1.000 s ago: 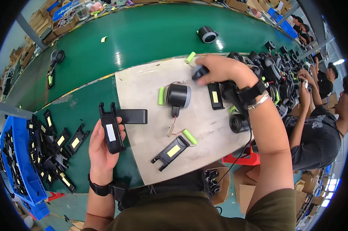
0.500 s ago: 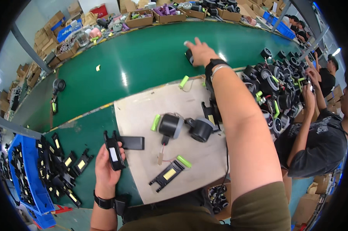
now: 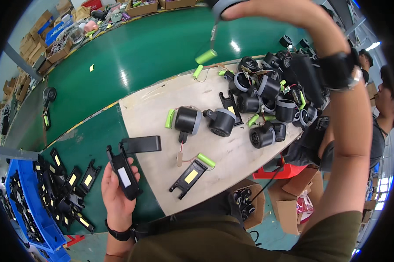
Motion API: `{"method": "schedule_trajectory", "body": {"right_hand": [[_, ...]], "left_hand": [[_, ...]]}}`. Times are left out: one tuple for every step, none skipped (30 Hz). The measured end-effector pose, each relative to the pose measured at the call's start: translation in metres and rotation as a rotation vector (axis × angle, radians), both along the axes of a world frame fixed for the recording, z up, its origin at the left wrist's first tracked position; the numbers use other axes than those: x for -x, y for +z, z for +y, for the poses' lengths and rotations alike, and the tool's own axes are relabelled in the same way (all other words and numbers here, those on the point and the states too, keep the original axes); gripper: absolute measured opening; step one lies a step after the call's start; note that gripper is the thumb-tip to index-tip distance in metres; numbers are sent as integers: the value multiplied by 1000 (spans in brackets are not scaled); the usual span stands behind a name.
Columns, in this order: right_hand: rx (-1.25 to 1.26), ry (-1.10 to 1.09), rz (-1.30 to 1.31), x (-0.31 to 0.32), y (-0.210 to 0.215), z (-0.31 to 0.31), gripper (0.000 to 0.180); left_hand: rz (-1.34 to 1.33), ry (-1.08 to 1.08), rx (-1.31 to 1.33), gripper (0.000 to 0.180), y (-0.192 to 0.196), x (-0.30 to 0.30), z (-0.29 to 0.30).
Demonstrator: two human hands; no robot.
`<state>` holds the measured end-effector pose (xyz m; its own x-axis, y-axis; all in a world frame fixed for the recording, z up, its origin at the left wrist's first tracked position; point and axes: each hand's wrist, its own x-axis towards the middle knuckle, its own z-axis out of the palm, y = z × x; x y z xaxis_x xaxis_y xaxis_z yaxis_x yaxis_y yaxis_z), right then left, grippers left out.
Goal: Assembling electronic speaker components on a factory production line.
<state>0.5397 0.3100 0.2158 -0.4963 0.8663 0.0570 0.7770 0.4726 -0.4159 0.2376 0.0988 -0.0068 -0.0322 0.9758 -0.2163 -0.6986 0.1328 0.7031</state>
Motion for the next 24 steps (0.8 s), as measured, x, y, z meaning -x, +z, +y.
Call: {"method": "schedule_trajectory", "body": {"right_hand": [[-11, -72, 34, 3, 21, -15, 59], [-47, -119, 14, 5, 36, -21, 60], [-130, -33, -50, -20, 60, -32, 60], [-76, -127, -202, 1, 98, -69, 61], [-41, -112, -201, 10, 88, -45, 61], [-38, -65, -190, 26, 92, -37, 60], [-39, -24, -178, 38, 96, -34, 59], [-33, 35, -168, 55, 100, -28, 59], [-28, 84, -153, 59, 100, -23, 58], [-23, 133, -151, 65, 100, -20, 57], [-18, 192, -150, 71, 99, -17, 56], [-14, 251, -151, 77, 98, -15, 56], [-5, 291, -159, 90, 96, -15, 55], [-9, 332, -134, 97, 88, -14, 54], [-14, 372, -128, 107, 82, -12, 53], [-24, 417, -116, 115, 75, -9, 53], [-31, 455, -108, 122, 68, -6, 52], [-38, 474, -100, 125, 57, -6, 52], [-23, 555, -73, 142, 39, 2, 51], [-4, 636, -46, 157, 17, 8, 50], [13, 685, -41, 160, 7, 7, 50], [-2, 691, -43, 160, 13, -9, 49], [62, 623, -163, 164, -15, -15, 53], [110, 617, -151, 162, -60, -14, 56]], "left_hand": [[29, -29, 0, 45, 17, 5, -10], [62, -47, -2, 48, 32, 10, -20], [84, -110, -45, 52, 42, 21, -28], [122, -170, -57, 56, 51, 37, -36], [136, -162, 39, 58, 57, 59, -40], [158, -105, 150, 61, 73, 81, -56], [232, -74, 231, 63, 90, 107, -77], [355, -52, 269, 64, 111, 133, -98], [556, -89, 225, 63, 135, 149, -109], [675, -12, 246, 63, 154, 161, -116], [676, 64, 252, 65, 166, 161, -121], [676, 139, 259, 66, 173, 157, -123], [594, 89, 241, 67, 168, 156, -117], [548, 48, 213, 67, 164, 148, -112], [519, 27, 193, 68, 150, 145, -113], [474, 23, 167, 66, 139, 138, -113], [433, -5, 139, 65, 121, 131, -113], [395, -53, 107, 63, 103, 126, -112], [365, 17, 143, 62, 94, 114, -126], [334, 86, 180, 60, 86, 105, -136], [293, 98, 182, 59, 80, 98, -144], [265, 73, 144, 58, 78, 91, -148], [251, 49, 132, 56, 69, 89, -142], [238, 28, 120, 55, 61, 87, -136]]}}
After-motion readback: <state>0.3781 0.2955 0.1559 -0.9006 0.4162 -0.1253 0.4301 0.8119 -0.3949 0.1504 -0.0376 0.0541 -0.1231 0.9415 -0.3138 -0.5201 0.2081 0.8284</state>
